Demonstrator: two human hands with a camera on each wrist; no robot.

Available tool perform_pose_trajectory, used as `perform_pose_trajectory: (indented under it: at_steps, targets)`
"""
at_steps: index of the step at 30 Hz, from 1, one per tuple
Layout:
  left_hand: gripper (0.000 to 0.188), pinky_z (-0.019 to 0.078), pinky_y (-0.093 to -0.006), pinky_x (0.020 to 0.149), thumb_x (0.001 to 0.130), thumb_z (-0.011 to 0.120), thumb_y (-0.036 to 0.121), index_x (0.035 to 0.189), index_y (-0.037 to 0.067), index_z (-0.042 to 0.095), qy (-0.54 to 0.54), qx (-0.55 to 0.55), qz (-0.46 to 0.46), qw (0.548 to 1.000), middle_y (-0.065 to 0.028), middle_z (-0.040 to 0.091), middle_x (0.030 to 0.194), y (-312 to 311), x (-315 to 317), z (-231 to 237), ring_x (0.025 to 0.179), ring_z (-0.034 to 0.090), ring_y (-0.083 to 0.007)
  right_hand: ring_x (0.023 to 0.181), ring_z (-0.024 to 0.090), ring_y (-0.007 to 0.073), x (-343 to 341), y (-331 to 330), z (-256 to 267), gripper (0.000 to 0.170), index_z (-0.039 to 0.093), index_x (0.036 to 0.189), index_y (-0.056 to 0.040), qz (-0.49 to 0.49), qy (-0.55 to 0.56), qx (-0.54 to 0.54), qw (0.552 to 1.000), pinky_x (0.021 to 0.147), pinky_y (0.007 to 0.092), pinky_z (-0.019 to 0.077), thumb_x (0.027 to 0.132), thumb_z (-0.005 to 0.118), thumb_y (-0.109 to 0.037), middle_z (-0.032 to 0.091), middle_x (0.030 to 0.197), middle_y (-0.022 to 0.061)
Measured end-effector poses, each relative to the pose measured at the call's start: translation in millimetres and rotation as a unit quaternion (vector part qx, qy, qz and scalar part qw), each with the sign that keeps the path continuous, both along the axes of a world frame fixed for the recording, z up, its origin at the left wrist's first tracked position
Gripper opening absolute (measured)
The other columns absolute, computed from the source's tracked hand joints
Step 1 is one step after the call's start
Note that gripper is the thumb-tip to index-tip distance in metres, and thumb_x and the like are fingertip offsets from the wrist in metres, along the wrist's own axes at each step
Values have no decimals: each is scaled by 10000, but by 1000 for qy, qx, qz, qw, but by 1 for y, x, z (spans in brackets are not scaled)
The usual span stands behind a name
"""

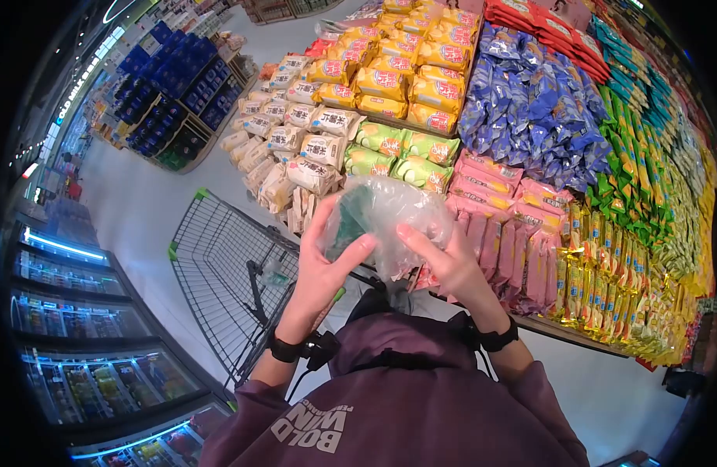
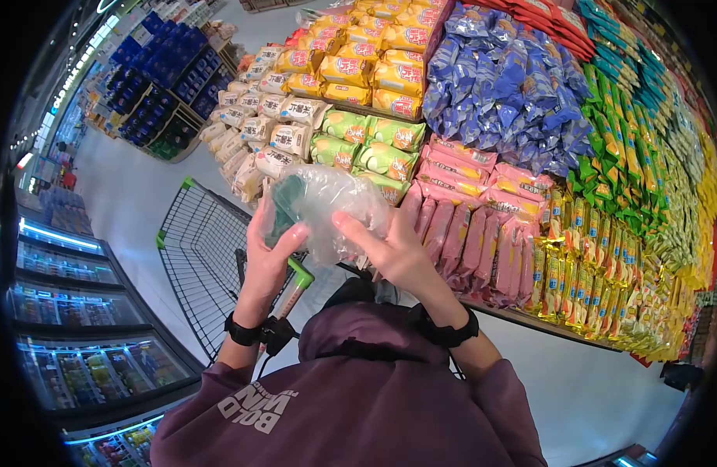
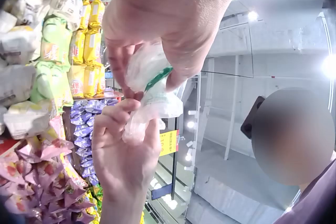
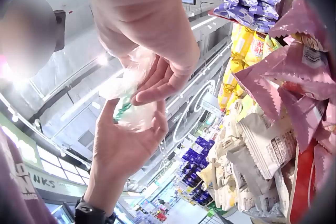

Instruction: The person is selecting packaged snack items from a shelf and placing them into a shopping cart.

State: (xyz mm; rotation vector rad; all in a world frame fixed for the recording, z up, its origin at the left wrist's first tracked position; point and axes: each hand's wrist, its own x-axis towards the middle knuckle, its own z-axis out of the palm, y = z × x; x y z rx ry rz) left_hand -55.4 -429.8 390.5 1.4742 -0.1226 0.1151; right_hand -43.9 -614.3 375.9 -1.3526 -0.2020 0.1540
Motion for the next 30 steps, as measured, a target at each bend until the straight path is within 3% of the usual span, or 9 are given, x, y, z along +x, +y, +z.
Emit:
perform_pose_trajectory:
  at_steps: [4, 6, 8, 15, 16, 18, 20, 26, 30]
  targets:
    - [294, 506, -236, 723, 824, 754, 56, 1075, -23, 623, -38, 126, 52, 990, -37, 662, 944, 0, 1, -12, 801, 617, -89, 1066, 573, 195, -2, 4, 7, 472, 536, 1224, -8, -59, -57, -78, 994, 865, 348, 476, 849, 743, -207, 584, 1200, 128]
    - [265, 489, -221, 622, 820, 759, 43, 1043, -18, 630, 1, 30, 93, 995, -36, 662, 897, -4, 3, -6, 703, 598, -73, 1142, 547, 238, -1, 12, 0, 584, 514, 1252, -12, -176, -185, -42, 966, 911, 378, 452, 785, 805, -207, 537, 1293, 148]
    - [266, 456, -203, 503, 832, 745, 25, 1062, -15, 618, 5, -29, 125, 992, -46, 662, 849, -9, 7, -1, 593, 564, -47, 1175, 527, 289, -1, -1, 12, 666, 506, 1257, -6, -138, -301, -214, 919, 940, 412, 437, 719, 845, -202, 475, 1357, 176]
    - [410, 481, -217, 473, 824, 738, -4, 1187, -32, 551, 64, -68, 61, 994, -66, 667, 874, -23, 3, -1, 586, 600, -80, 984, 609, 345, 5, 8, -14, 520, 564, 1152, 50, -151, -421, -330, 832, 949, 478, 422, 727, 811, -121, 639, 1084, 181]
    - [368, 460, -207, 443, 838, 741, 41, 1162, -34, 584, 62, -62, 81, 993, -54, 666, 830, -20, 3, 1, 558, 591, -70, 800, 634, 227, 4, 3, -14, 333, 596, 1058, 40, -183, -417, -353, 817, 833, 384, 469, 804, 757, -103, 667, 874, 110]
    - [321, 441, -196, 428, 853, 736, 85, 1127, -31, 615, 73, -51, 87, 992, -35, 656, 776, 7, 6, -13, 531, 576, -61, 749, 590, 130, 5, -5, -4, 239, 597, 1018, 19, -186, -195, -209, 940, 737, 298, 453, 854, 717, -106, 646, 831, 65]
    - [241, 409, -185, 404, 901, 699, 159, 1053, -23, 663, 68, -16, 105, 992, 7, 625, 677, 21, 6, -16, 469, 535, -46, 713, 495, 2, 7, -8, 4, 119, 576, 982, -18, -161, -69, -60, 983, 614, 177, 374, 933, 636, -108, 597, 774, -11]
    - [243, 408, -208, 404, 981, 592, 256, 971, 16, 627, 55, -113, 163, 979, 5, 628, 748, 14, 5, -17, 511, 529, -49, 807, 570, 70, 11, 4, 2, 205, 554, 1045, -36, -178, -55, -21, 982, 695, 204, 415, 890, 681, -81, 632, 884, 30]
    - [290, 490, -256, 509, 1018, 514, 291, 991, 20, 614, 24, -118, 189, 975, -29, 651, 864, 19, 6, -22, 671, 607, -85, 1024, 582, 229, 18, 5, 0, 372, 573, 1095, -33, -250, -337, -263, 869, 883, 343, 433, 800, 765, -151, 614, 1127, 128]
